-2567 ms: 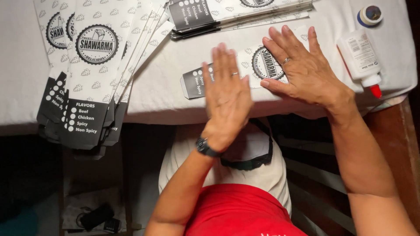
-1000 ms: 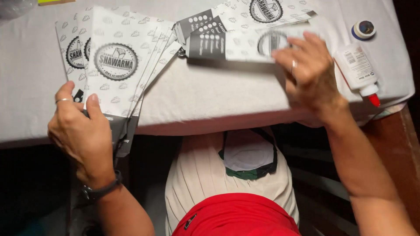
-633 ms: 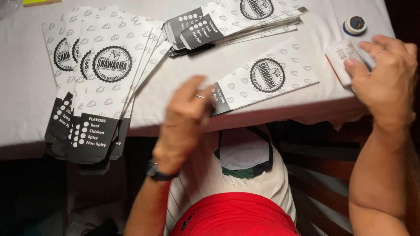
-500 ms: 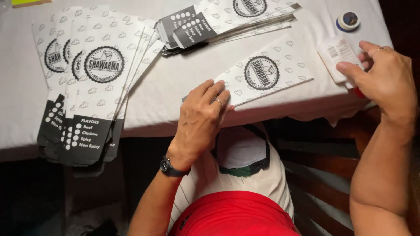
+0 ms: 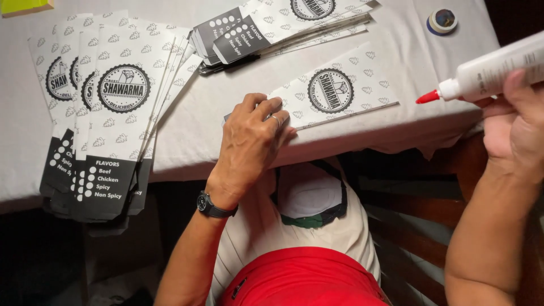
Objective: Assembling paper shawarma packaging by applying glue to tabs and folding them into shape.
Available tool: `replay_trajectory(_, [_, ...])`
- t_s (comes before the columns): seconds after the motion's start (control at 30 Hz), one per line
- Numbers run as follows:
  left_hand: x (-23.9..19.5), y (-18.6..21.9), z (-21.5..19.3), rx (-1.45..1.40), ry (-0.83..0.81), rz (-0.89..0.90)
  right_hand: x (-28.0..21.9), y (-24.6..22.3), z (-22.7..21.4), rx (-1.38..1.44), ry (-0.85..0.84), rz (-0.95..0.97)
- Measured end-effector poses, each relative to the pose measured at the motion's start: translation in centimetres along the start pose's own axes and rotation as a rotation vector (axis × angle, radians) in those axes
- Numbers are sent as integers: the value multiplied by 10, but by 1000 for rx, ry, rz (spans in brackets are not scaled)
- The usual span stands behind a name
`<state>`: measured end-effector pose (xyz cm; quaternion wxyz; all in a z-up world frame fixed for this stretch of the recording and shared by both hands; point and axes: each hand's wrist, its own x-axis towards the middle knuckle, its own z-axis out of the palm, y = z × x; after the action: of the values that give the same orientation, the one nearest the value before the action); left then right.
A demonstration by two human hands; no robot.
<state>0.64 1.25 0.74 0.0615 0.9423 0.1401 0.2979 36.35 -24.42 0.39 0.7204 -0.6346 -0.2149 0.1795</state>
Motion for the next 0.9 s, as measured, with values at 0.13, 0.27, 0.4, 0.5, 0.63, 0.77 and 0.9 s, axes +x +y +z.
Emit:
replay_trajectory(0.13, [1, -2, 1, -49, 56, 11, -9, 22, -4, 9, 76, -65])
replay_trajectory(0.27, [9, -10, 0, -32, -42, -2, -37, 22, 45, -221, 71, -612])
replay_trajectory(0.4, [23, -24, -7, -70, -166, -9, -52, 15, 85, -255, -54, -476])
replay_trajectory(0.5, [31, -35, -8, -57, -238, -46, -52, 16, 94, -336, -99, -458])
replay_trajectory(0.63, [34, -43, -10, -131, -226, -78, -31, 27, 64, -272, -41, -490])
replay_trajectory(0.77, [36, -49, -11, -202, -202, -89, -8, 38, 24, -184, 63, -497])
replay_trajectory(0.9, [40, -50, -10, -230, -227, -132, -6, 40, 17, -163, 53, -526])
